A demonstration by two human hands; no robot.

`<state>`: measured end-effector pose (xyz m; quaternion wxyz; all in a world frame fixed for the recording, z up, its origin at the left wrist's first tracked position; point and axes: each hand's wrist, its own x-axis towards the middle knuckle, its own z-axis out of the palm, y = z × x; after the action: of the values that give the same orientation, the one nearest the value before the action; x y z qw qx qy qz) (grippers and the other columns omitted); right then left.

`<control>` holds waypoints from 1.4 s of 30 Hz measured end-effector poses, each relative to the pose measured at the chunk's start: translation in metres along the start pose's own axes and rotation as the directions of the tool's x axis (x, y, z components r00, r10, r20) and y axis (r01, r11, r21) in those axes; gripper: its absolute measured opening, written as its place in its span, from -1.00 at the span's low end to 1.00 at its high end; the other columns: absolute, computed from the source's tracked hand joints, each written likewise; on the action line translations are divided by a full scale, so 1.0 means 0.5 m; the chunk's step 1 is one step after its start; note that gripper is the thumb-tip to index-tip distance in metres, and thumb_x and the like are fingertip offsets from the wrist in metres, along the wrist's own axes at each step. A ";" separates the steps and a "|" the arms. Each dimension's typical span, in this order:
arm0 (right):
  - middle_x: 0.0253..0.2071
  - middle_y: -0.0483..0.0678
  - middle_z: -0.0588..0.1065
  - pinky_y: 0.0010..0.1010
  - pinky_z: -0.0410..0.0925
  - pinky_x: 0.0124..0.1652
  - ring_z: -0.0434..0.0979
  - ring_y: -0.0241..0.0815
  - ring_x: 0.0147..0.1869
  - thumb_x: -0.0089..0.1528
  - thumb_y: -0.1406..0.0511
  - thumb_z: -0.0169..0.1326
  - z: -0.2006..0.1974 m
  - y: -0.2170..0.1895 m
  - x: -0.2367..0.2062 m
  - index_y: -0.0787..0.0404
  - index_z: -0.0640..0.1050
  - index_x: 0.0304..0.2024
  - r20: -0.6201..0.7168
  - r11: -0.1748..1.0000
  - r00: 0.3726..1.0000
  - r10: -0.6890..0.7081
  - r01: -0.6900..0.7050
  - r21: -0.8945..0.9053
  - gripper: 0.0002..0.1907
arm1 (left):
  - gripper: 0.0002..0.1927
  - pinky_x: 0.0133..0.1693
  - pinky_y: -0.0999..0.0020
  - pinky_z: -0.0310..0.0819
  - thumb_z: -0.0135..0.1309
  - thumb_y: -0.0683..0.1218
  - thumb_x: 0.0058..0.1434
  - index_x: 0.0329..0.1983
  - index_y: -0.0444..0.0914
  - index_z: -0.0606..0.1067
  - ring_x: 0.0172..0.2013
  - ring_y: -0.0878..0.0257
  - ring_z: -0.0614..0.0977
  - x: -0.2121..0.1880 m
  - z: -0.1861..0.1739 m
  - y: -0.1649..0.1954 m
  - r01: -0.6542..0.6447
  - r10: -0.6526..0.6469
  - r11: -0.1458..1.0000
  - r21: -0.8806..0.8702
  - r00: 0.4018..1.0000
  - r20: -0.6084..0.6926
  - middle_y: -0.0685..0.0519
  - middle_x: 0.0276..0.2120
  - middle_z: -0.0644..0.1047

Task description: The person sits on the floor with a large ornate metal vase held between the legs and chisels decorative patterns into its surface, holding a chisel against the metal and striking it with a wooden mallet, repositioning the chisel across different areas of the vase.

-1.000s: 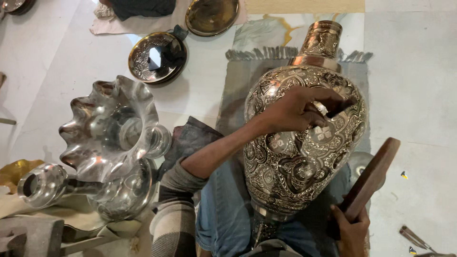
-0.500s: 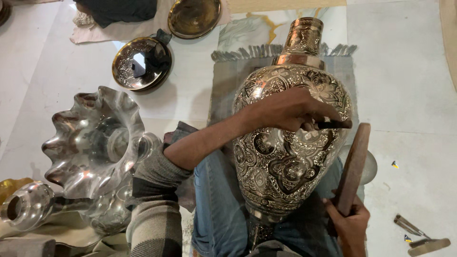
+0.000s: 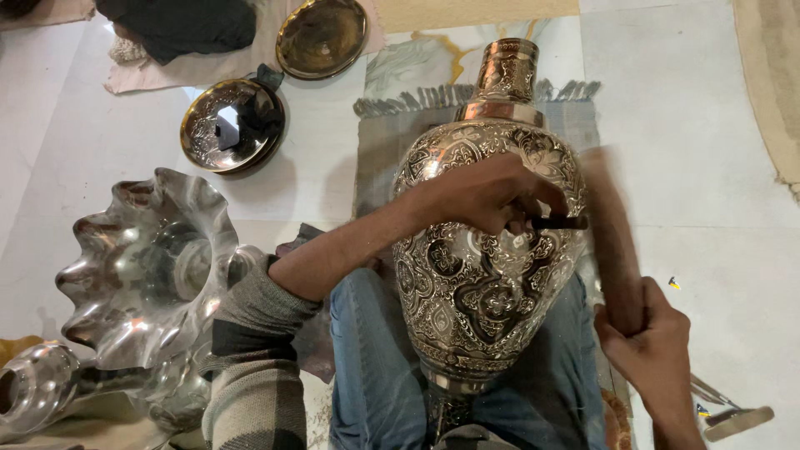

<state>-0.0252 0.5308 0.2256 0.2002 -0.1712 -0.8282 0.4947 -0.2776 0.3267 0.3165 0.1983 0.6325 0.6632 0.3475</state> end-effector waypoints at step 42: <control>-0.21 -0.09 0.54 -0.51 0.42 -0.09 0.54 -0.32 -0.14 0.21 0.47 0.28 0.159 0.057 -0.086 0.36 0.51 -0.07 -0.332 0.946 0.942 0.051 0.061 0.317 -0.73 | -0.50 -0.29 0.27 0.69 0.16 -0.29 -0.08 0.02 -0.24 0.61 -0.26 0.20 0.78 0.054 -0.013 -0.046 -0.151 0.192 0.978 -0.147 0.924 0.330 -0.05 -0.28 0.69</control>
<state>-0.0258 0.4633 0.1590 0.3651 -0.2157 -0.6902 0.5864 -0.3017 0.3526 0.3091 0.3167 0.7261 0.5386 0.2871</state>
